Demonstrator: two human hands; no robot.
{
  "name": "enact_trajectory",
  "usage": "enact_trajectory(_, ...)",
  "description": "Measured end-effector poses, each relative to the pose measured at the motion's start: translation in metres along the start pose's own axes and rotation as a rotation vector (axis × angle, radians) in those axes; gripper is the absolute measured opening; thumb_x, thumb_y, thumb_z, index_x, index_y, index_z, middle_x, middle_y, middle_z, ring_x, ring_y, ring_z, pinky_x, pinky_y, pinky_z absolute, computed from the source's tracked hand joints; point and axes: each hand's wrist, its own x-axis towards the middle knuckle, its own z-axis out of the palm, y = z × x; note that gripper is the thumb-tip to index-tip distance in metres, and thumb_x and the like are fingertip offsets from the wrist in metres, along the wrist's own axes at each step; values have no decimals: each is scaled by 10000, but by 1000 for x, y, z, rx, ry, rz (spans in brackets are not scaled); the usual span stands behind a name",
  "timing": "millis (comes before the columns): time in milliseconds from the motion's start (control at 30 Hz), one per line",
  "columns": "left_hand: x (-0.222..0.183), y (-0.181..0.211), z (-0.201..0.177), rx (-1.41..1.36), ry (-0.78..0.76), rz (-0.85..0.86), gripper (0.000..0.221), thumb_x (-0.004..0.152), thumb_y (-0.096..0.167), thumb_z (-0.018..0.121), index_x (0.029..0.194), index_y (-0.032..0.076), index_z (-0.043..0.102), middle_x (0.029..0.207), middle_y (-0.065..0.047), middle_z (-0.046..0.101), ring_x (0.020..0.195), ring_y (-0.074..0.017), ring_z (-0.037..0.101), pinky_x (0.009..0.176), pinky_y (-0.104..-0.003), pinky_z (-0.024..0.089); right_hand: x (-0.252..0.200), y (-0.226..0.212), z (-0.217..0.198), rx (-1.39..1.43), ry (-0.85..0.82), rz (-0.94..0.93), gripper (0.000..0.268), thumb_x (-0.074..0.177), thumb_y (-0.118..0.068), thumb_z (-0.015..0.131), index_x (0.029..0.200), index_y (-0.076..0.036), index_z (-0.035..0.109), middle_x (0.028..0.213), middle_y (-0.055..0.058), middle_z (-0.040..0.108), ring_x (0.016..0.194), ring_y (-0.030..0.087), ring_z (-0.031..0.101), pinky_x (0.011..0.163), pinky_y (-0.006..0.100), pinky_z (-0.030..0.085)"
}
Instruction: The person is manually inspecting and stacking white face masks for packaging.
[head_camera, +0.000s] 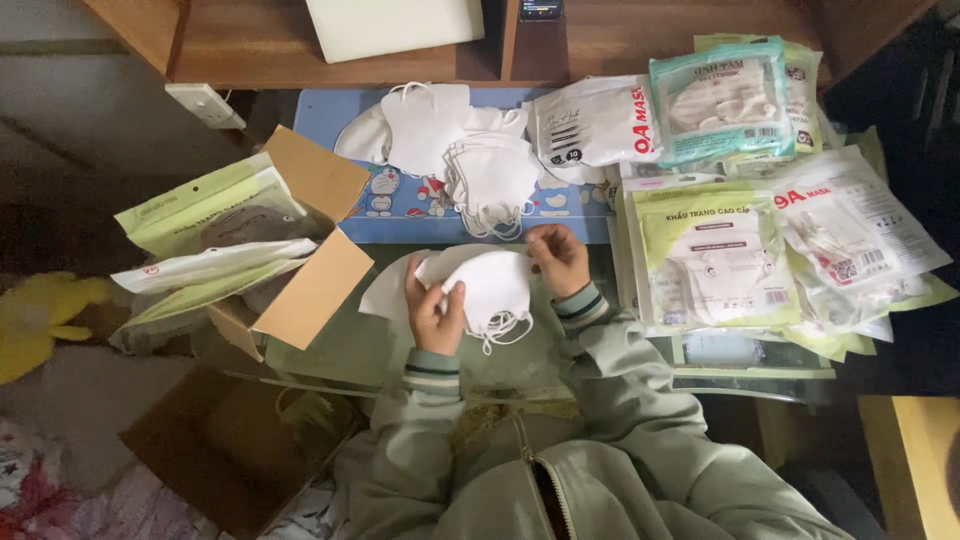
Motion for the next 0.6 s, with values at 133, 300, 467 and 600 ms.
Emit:
enact_trajectory(133,-19,-3,-7,102,134,303,86,962,124,736,961,39,723,1623,-200,286,1461,-399,364,1171,-544,291,-5,7,-1,-107,75,28,155,971,-157,766,965,-10,718,741,141,671,649,219,670,557,368,625)
enact_trajectory(300,-19,55,-39,34,556,-299,246,975,236,759,1134,60,691,1139,-154,669,1029,-213,654,889,-329,551,-10,-8,16,-375,-64,-52,260,917,-207,814,1082,-18,747,948,203,762,882,378,753,654,481,635)
enact_trajectory(467,-14,19,-59,-284,578,-452,284,959,267,765,1075,34,650,1123,-158,633,1060,-222,579,952,-389,459,-13,-32,55,-726,-315,-124,752,741,-444,875,1299,4,646,1128,276,730,1038,499,692,920,610,562)
enact_trajectory(600,-16,-26,-59,-388,479,-471,327,979,270,751,1156,43,598,1205,-121,589,1117,-215,554,1020,-417,447,-3,12,73,-760,-366,-102,941,660,-500,897,1432,-90,550,1253,205,691,1153,442,665,1023,571,533)
